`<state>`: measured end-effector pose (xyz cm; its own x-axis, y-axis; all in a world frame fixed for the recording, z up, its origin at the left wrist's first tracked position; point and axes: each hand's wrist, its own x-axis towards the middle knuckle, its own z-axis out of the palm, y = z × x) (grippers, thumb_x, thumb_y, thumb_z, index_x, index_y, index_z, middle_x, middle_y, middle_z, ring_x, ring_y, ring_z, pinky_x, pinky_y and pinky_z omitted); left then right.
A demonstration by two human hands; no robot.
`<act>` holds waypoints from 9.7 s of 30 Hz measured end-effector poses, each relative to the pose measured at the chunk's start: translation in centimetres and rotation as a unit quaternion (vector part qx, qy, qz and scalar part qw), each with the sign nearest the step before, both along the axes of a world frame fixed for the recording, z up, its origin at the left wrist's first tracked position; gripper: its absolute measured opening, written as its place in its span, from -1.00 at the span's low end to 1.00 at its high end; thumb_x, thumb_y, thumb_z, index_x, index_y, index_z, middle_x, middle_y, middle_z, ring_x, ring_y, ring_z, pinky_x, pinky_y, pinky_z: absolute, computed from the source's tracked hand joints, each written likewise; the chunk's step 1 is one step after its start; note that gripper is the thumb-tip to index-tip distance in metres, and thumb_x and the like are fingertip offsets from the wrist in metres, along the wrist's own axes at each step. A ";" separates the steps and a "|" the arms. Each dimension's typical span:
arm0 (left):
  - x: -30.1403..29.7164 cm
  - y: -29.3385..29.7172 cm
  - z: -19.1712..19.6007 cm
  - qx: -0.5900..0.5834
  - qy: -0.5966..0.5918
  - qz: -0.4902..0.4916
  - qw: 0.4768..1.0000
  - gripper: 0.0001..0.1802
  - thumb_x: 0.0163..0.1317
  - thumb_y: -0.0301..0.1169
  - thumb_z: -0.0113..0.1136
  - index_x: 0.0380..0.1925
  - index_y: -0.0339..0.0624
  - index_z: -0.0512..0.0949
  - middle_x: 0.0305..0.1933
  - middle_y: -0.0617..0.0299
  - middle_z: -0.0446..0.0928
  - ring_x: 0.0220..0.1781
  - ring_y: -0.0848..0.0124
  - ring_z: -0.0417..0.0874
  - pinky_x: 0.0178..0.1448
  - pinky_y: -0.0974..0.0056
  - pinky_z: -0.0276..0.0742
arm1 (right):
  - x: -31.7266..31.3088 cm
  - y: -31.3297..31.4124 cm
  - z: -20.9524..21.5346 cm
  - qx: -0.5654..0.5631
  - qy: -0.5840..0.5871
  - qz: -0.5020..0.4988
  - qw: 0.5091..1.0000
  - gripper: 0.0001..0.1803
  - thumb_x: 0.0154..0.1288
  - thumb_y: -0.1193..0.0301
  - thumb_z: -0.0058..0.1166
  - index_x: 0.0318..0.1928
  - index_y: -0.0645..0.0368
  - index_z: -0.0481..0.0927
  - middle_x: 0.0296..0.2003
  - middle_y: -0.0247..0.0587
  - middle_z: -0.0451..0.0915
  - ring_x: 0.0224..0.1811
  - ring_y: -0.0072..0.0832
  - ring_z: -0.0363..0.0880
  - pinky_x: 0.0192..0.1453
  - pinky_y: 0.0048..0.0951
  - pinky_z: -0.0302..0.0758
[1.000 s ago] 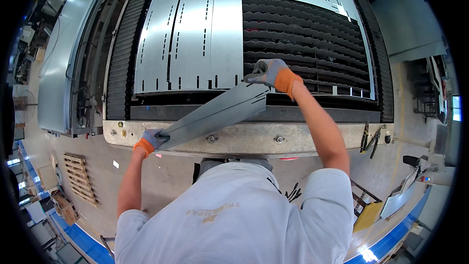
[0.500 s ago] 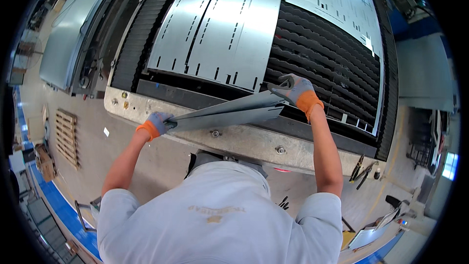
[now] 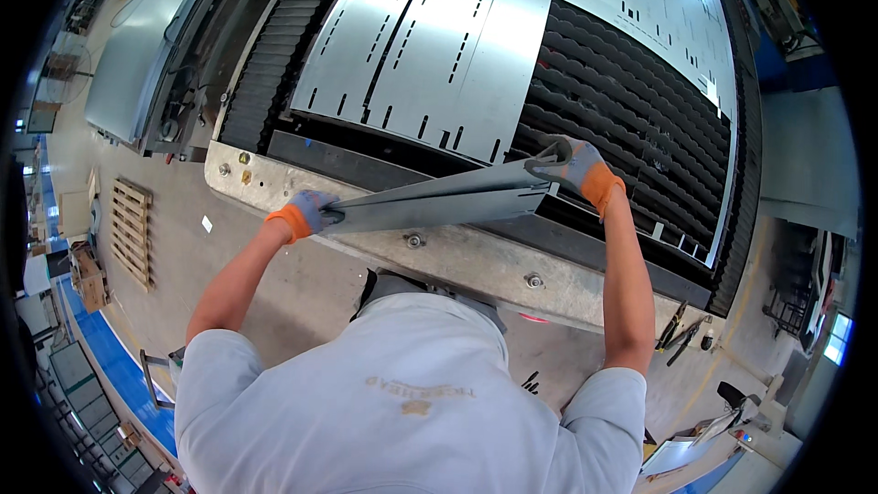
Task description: The person operates a remote control, then puts on gloves and picks up metal panels from a conveyor belt. They separate the panels, use pliers to adjust one, and place them onto a nearby metal table. The person continues to pick up and stack metal panels from the conveyor.
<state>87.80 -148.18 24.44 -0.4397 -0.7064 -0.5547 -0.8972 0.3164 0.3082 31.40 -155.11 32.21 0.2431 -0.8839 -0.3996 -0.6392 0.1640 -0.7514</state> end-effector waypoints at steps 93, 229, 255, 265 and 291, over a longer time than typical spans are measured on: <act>8.4 40.9 9.3 0.010 0.321 0.601 0.732 -0.53 0.25 -0.07 0.41 0.10 0.02 0.73 -0.28 0.20 0.77 -0.33 0.44 0.68 -0.20 0.22 0.61 | 33.0 27.9 -5.1 0.233 -0.400 0.053 0.885 -0.39 0.65 0.06 -0.15 0.50 0.14 0.32 0.29 0.09 0.52 0.34 -0.17 0.53 0.45 -0.14 0.41; 3.0 -39.6 11.0 -0.048 0.560 0.435 0.703 -0.56 0.38 0.04 0.35 -0.39 -0.11 0.64 -0.51 0.46 0.45 -0.49 0.62 0.36 -0.40 0.40 0.25 | 23.1 -25.0 -4.0 -0.082 -0.382 -0.457 0.799 -0.37 0.51 -0.10 0.04 0.02 0.31 0.68 -0.41 -0.32 0.59 -0.40 -0.57 0.53 -0.25 -0.46 0.52; 20.5 -3.3 12.1 -0.352 0.414 0.582 0.605 -0.59 0.30 -0.36 0.41 0.10 -0.33 0.67 -0.02 0.20 0.73 -0.09 0.43 0.70 -0.06 0.30 0.61 | 33.0 -7.0 3.6 -0.151 -0.350 -0.284 0.880 -0.66 0.41 0.21 0.33 -0.23 0.31 0.72 -0.49 -0.51 0.57 -0.49 -0.72 0.35 -0.44 -0.52 0.32; 20.3 18.0 12.7 -0.270 0.501 0.674 0.471 -0.59 0.38 -0.09 0.38 -0.10 -0.25 0.73 -0.37 0.42 0.62 -0.40 0.61 0.51 -0.33 0.43 0.43 | 48.7 5.1 5.9 -0.107 -0.343 -0.031 0.933 -0.69 0.44 0.23 0.27 -0.08 0.26 0.70 -0.41 -0.36 0.64 -0.44 -0.66 0.53 -0.38 -0.53 0.44; 17.5 104.2 -0.1 -0.294 0.120 0.928 -0.193 -0.11 0.10 0.30 0.37 0.05 -0.39 0.67 -0.04 -0.17 0.73 -0.04 0.02 0.77 0.08 0.05 0.61 | 89.0 93.4 -7.4 0.099 -0.134 0.720 0.674 -0.37 0.20 0.15 0.47 0.08 0.44 0.67 -0.14 0.05 0.77 -0.15 -0.28 0.71 0.00 -0.27 0.60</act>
<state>105.30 -43.98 24.37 0.4560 0.7618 -0.4601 0.5838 0.1342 0.8007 120.36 -61.66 24.84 0.8784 0.4093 -0.2467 -0.0888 -0.3674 -0.9258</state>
